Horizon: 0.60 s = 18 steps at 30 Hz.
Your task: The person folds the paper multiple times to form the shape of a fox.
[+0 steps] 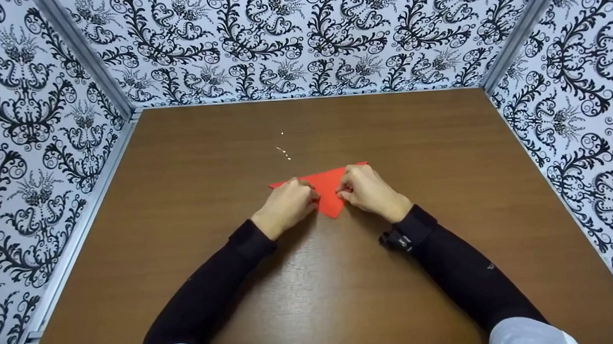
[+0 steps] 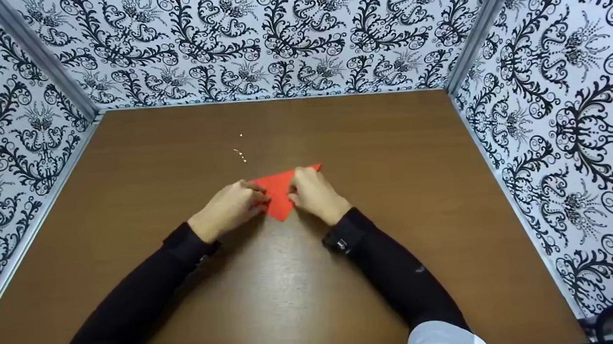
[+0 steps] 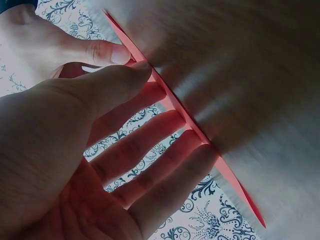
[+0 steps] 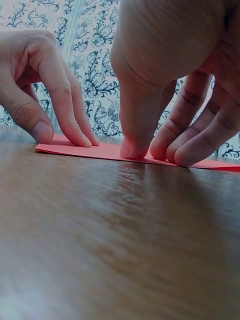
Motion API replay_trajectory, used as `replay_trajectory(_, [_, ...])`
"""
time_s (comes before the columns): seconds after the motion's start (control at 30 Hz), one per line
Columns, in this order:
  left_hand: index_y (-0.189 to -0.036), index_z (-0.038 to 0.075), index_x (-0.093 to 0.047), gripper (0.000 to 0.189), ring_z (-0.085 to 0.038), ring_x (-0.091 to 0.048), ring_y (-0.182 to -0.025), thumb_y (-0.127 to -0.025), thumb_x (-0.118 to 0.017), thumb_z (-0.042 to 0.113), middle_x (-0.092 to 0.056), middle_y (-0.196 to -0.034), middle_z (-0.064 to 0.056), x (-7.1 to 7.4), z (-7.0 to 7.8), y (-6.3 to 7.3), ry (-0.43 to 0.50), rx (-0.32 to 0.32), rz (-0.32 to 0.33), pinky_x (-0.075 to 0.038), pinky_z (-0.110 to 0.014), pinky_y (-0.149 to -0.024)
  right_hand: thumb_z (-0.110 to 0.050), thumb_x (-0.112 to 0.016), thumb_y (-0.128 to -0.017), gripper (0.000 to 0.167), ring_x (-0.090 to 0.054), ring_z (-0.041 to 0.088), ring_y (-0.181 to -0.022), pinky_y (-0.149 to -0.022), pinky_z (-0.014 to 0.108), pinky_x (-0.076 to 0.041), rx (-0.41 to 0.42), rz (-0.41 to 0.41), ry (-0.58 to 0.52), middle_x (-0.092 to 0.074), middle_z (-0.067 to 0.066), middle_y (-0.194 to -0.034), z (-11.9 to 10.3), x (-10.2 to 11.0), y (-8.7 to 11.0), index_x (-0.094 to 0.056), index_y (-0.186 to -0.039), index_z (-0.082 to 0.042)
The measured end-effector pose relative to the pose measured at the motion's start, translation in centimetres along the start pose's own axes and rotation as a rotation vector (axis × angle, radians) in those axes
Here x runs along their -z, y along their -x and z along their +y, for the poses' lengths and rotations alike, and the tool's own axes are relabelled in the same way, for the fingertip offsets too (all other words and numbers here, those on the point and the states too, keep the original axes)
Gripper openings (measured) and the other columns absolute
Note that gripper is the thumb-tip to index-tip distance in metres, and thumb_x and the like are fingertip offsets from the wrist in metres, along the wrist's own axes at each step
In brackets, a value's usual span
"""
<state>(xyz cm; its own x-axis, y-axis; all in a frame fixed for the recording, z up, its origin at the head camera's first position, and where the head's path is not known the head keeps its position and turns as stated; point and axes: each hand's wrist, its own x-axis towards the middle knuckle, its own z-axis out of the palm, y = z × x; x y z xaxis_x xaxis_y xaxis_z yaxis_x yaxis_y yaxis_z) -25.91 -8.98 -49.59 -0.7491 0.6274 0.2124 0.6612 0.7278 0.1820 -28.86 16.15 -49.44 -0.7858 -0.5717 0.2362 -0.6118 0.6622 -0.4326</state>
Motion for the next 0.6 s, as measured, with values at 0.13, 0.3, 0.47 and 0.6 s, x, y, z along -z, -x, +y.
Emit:
replay_trajectory(0.13, [-0.098,0.01,-0.089,0.006,-0.04,-0.081,-0.102,-0.104,-0.087,0.011,-0.087,-0.108,-0.01,0.2,-0.1,0.2,0.019,-0.004,-0.001,-0.067,-0.053,-0.097,-0.004,-0.091,-0.099,0.005,-0.075,0.026,-0.084,-0.073,0.035,-0.06,0.0,0.01,-0.01,-0.084,0.011,-0.094,0.2,0.2,-0.3,-0.092,-0.095,-0.006])
replay_trajectory(0.3, [-0.096,0.01,-0.088,0.007,-0.039,-0.081,-0.1,-0.103,-0.088,0.011,-0.087,-0.104,-0.009,0.2,-0.1,0.2,0.035,-0.015,0.009,-0.066,-0.054,-0.098,-0.007,-0.09,-0.1,0.004,-0.081,0.028,-0.088,-0.08,0.042,-0.066,-0.059,0.047,-0.027,-0.086,0.013,-0.099,1.3,1.3,-0.6,-0.092,-0.099,-0.004])
replay_trajectory(0.47, [-0.093,0.01,-0.086,0.009,-0.038,-0.081,-0.096,-0.102,-0.089,0.009,-0.087,-0.101,-0.007,0.1,-0.3,0.2,0.041,-0.019,0.025,-0.065,-0.053,-0.097,-0.007,-0.087,-0.103,0.012,-0.084,0.035,-0.1,-0.092,0.05,-0.071,-0.169,0.099,-0.061,-0.087,0.019,-0.11,2.8,3.6,-1.5,-0.091,-0.111,0.0])
replay_trajectory(0.6, [-0.094,0.01,-0.086,0.009,-0.037,-0.08,-0.097,-0.103,-0.088,0.01,-0.087,-0.103,-0.007,0.0,-0.2,0.1,0.042,-0.007,0.015,-0.065,-0.052,-0.098,-0.01,-0.083,-0.107,0.016,-0.083,0.037,-0.107,-0.099,0.051,-0.068,-0.257,0.092,-0.089,-0.088,0.02,-0.117,4.1,4.9,-2.1,-0.09,-0.118,-0.001])
